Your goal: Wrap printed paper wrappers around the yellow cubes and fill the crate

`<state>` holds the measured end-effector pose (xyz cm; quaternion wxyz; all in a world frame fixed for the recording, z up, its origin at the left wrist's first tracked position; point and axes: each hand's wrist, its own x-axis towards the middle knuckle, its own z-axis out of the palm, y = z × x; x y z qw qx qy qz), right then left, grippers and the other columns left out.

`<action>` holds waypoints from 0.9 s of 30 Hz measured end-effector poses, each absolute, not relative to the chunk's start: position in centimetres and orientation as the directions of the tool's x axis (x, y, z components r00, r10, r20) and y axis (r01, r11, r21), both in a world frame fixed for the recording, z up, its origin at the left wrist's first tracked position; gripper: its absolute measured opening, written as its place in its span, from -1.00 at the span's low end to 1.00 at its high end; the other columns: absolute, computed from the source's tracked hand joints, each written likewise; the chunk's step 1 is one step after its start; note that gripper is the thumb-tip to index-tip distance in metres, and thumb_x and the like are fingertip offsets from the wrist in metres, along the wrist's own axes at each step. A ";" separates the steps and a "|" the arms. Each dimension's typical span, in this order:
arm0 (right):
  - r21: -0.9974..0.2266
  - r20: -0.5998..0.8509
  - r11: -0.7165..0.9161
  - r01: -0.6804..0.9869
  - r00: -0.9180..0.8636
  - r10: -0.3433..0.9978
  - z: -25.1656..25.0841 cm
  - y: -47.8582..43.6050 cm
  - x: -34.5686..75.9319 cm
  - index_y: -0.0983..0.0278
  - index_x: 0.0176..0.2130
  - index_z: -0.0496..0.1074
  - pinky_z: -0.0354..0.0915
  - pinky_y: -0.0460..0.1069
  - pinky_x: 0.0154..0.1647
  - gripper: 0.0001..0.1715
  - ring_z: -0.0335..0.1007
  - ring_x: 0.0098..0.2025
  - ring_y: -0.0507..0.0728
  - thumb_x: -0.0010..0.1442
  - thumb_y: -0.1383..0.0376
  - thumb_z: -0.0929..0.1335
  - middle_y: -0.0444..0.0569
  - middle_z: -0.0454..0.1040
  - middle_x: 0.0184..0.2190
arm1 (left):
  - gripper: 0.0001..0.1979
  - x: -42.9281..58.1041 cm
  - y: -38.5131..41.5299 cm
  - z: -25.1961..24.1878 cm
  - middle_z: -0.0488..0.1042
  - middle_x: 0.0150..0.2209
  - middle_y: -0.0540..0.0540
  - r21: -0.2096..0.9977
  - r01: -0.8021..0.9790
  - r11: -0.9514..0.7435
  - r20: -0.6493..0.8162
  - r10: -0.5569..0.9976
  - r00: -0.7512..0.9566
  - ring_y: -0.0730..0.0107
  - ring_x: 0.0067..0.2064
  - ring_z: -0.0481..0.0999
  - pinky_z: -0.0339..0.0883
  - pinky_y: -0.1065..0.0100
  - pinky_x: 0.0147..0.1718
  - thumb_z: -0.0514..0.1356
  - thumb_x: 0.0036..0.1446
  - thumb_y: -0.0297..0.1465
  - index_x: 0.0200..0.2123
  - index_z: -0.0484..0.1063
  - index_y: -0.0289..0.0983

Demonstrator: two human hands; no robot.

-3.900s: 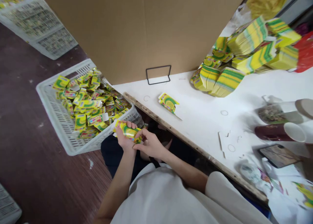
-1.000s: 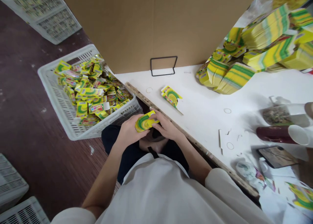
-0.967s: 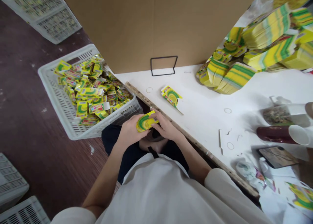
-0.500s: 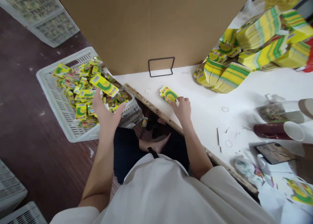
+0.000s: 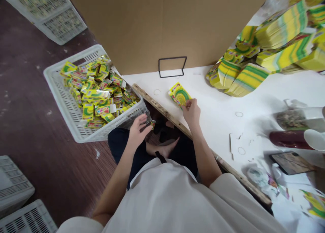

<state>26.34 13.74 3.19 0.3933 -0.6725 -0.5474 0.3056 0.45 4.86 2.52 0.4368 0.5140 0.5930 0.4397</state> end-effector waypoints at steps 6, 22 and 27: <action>-0.953 -0.005 0.075 0.293 -0.263 0.965 7.0 8.6 20.5 0.18 -0.27 0.31 0.36 0.02 -0.35 -0.77 0.39 -0.41 0.09 0.09 0.25 0.43 -0.14 0.45 -0.41 | -0.01 4.5 6.1 4.5 0.43 0.13 -0.30 0.999 -0.014 -0.030 0.029 0.996 -0.083 -0.04 0.21 0.46 0.55 0.07 0.00 -0.05 -0.07 0.44 0.19 0.28 -0.14; -1.000 -0.019 -0.012 0.023 -0.348 0.937 5.8 8.0 19.3 0.23 -0.22 0.47 0.33 -0.03 -0.31 -0.69 0.42 -0.34 0.08 0.25 0.04 0.40 -0.10 0.51 -0.35 | -0.55 4.5 5.3 4.8 0.55 -0.29 -0.03 0.972 -0.234 0.022 -0.130 0.880 -0.458 0.32 -0.30 0.57 0.55 0.26 -0.23 0.44 -0.07 -0.03 -0.26 0.48 -0.22; -0.895 0.251 0.332 0.297 -0.280 0.927 6.8 8.8 21.8 0.21 -0.14 0.58 0.35 0.02 -0.19 -0.82 0.43 -0.25 0.12 0.32 0.28 0.36 -0.04 0.55 -0.29 | -0.55 1.6 5.9 6.0 0.59 -0.05 -0.14 0.990 -0.118 -0.077 0.036 0.949 -0.314 0.19 -0.01 0.61 0.49 0.13 0.07 0.24 0.21 0.00 -0.01 0.49 -0.18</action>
